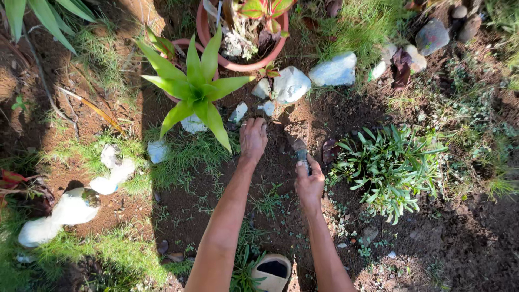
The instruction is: The person uses a small hand trowel to loosen soil and remove weeds from a garden bed. They repeatedly dig into the dirt, pull out small plants by hand, and clear the area around existing potted plants and decorative stones.
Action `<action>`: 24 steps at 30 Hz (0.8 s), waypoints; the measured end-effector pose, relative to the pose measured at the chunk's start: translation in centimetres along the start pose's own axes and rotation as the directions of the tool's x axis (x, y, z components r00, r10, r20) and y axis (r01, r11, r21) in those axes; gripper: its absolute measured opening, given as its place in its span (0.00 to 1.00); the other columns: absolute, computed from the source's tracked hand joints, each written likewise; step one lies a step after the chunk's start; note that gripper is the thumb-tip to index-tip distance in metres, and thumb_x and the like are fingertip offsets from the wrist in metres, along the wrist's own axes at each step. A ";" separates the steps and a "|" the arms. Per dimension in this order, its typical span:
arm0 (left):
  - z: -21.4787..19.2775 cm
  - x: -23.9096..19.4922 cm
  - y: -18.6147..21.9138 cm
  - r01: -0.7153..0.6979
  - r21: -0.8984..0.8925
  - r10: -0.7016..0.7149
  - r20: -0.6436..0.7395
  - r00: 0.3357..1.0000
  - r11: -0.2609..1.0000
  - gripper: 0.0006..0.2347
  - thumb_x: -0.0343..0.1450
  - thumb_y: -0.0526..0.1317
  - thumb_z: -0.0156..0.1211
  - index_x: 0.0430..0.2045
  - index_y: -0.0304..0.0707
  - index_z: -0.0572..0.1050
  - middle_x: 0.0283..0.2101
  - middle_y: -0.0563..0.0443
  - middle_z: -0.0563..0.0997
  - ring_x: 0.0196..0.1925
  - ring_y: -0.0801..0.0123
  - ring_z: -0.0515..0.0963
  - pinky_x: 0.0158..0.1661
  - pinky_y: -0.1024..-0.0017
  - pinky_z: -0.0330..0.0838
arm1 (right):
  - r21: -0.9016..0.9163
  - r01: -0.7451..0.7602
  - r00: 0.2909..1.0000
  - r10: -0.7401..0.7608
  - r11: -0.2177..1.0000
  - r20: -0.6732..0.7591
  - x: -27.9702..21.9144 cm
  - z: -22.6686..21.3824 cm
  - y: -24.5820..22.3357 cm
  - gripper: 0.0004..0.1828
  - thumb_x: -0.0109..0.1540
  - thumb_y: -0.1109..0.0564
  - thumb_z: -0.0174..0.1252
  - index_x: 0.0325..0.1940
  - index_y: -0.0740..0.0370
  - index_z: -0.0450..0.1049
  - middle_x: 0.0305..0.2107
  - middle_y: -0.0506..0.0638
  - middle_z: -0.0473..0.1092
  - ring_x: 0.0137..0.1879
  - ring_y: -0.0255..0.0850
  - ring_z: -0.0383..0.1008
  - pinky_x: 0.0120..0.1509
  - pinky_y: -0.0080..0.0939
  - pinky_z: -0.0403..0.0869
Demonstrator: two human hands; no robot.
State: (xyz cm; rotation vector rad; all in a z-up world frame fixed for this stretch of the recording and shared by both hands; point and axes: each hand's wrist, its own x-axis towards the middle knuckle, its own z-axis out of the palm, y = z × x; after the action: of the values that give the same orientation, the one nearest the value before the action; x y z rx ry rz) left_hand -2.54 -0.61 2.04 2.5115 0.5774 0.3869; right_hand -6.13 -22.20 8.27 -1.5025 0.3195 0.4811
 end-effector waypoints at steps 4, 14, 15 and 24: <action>-0.1 0.6 -0.1 -0.047 0.044 0.044 0.075 0.996 0.998 0.21 0.65 0.39 0.69 0.53 0.38 0.75 0.46 0.42 0.75 0.53 0.50 0.74 0.55 0.54 0.67 | 0.097 -0.011 1.000 0.010 0.995 0.005 0.6 -1.2 -0.3 0.33 0.64 0.53 0.61 0.72 0.59 0.63 0.28 0.47 0.72 0.18 0.27 0.60 0.17 0.30 0.59; -0.1 1.8 -1.2 -0.390 0.210 0.374 0.115 0.920 0.896 0.15 0.67 0.28 0.56 0.47 0.40 0.79 0.47 0.48 0.76 0.50 0.57 0.75 0.50 0.59 0.69 | 0.010 -0.018 1.000 0.017 1.000 0.005 -0.5 -2.9 1.2 0.29 0.63 0.56 0.60 0.69 0.62 0.65 0.27 0.48 0.74 0.16 0.28 0.62 0.15 0.30 0.60; 0.1 2.2 -1.2 -0.431 0.223 0.416 0.110 0.903 0.875 0.15 0.65 0.28 0.56 0.44 0.39 0.79 0.48 0.48 0.76 0.50 0.56 0.75 0.50 0.59 0.69 | 0.019 -0.017 1.000 0.016 1.000 0.005 -0.7 -2.9 1.1 0.29 0.63 0.56 0.60 0.69 0.62 0.66 0.27 0.47 0.73 0.16 0.28 0.62 0.15 0.30 0.60; 3.3 2.9 -2.4 -0.273 -0.024 0.270 0.255 0.928 0.962 0.13 0.73 0.24 0.48 0.42 0.40 0.79 0.48 0.45 0.82 0.46 0.58 0.81 0.56 0.61 0.75 | -0.032 -0.056 0.998 0.056 0.998 0.012 -2.2 -3.1 0.2 0.30 0.62 0.56 0.59 0.69 0.61 0.66 0.28 0.47 0.76 0.16 0.27 0.63 0.14 0.29 0.62</action>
State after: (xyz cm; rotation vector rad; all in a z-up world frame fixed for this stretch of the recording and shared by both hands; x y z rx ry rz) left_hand 0.47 1.20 -1.59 2.6035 0.1293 0.1510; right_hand -7.79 -25.56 9.01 -1.5235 0.3462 0.5420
